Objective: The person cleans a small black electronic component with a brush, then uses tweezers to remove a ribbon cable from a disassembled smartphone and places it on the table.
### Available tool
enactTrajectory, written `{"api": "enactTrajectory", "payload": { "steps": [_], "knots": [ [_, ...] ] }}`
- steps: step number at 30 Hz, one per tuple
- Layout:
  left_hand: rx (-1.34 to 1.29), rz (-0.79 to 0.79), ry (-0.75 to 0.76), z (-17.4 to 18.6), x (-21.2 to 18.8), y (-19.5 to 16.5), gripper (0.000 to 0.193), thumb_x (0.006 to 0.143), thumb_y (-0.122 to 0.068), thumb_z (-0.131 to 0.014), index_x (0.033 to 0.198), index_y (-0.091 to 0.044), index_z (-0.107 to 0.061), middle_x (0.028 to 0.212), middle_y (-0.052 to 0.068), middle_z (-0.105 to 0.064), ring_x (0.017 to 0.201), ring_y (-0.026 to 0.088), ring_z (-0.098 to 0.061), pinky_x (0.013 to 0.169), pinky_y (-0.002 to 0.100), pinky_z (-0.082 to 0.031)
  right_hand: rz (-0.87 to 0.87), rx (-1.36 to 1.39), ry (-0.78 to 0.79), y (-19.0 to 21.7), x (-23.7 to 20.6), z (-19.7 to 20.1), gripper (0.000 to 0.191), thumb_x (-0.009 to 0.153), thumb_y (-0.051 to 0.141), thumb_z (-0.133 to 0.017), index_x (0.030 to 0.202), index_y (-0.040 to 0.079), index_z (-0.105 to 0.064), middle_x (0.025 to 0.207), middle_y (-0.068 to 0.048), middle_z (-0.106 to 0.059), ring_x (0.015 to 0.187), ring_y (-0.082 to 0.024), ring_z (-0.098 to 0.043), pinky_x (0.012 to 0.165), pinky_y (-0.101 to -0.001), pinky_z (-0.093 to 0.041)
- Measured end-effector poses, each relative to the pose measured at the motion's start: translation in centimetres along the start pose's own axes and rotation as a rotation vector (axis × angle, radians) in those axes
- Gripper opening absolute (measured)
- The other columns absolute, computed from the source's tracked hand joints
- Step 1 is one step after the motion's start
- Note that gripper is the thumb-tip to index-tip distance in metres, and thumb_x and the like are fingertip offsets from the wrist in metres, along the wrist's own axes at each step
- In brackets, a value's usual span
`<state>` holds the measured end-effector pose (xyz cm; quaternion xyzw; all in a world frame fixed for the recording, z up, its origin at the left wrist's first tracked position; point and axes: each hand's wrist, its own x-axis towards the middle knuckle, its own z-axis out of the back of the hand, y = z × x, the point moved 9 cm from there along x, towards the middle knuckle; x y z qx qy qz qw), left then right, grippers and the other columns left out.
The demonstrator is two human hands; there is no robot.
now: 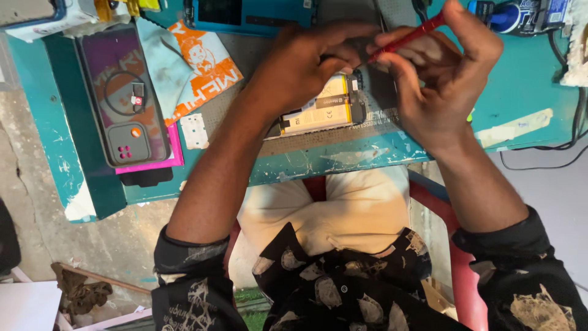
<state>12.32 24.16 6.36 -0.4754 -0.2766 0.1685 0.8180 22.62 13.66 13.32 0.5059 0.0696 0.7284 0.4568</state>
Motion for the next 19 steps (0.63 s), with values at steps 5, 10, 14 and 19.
{"api": "enactTrajectory", "payload": {
  "steps": [5, 10, 14, 19],
  "knots": [
    [0.076, 0.018, 0.071, -0.6, -0.4, -0.2, 0.071, 0.086, 0.016, -0.053, 0.150, -0.014, -0.053, 0.113, 0.005, -0.081, 0.096, 0.023, -0.080, 0.081, 0.035, -0.061, -0.003, -0.005, 0.011, 0.0, -0.9, 0.0, 0.074, 0.107, -0.024, -0.061, 0.154, 0.013, -0.016, 0.121, -0.029, -0.063, 0.108, -0.034, -0.073, 0.096, -0.0372, -0.066],
    [0.091, -0.020, 0.074, -0.6, -0.3, -0.7, 0.074, 0.082, 0.017, -0.049, 0.149, -0.013, -0.053, 0.115, 0.008, -0.080, 0.103, 0.027, -0.079, 0.086, 0.037, -0.062, 0.002, -0.030, 0.007, -0.2, -1.0, -0.3, 0.075, 0.105, -0.024, -0.063, 0.151, 0.013, -0.016, 0.118, -0.028, -0.064, 0.107, -0.034, -0.073, 0.095, -0.0360, -0.065],
    [0.129, -0.029, 0.072, -0.5, -0.4, -0.7, 0.071, 0.084, 0.014, -0.050, 0.149, -0.013, -0.053, 0.116, 0.008, -0.080, 0.105, 0.028, -0.078, 0.092, 0.038, -0.061, 0.030, -0.039, -0.003, -0.4, -1.3, -0.3, 0.075, 0.104, -0.025, -0.063, 0.150, 0.011, -0.017, 0.118, -0.029, -0.063, 0.110, -0.034, -0.073, 0.096, -0.0361, -0.065],
    [0.167, -0.023, 0.091, -0.7, -0.3, -0.5, 0.070, 0.083, 0.012, -0.052, 0.149, -0.010, -0.053, 0.114, 0.007, -0.080, 0.103, 0.027, -0.078, 0.095, 0.038, -0.061, 0.019, -0.026, 0.014, -3.3, -1.5, -1.2, 0.074, 0.105, -0.025, -0.061, 0.151, 0.013, -0.017, 0.120, -0.028, -0.064, 0.109, -0.033, -0.073, 0.097, -0.0364, -0.065]
  ]
}}
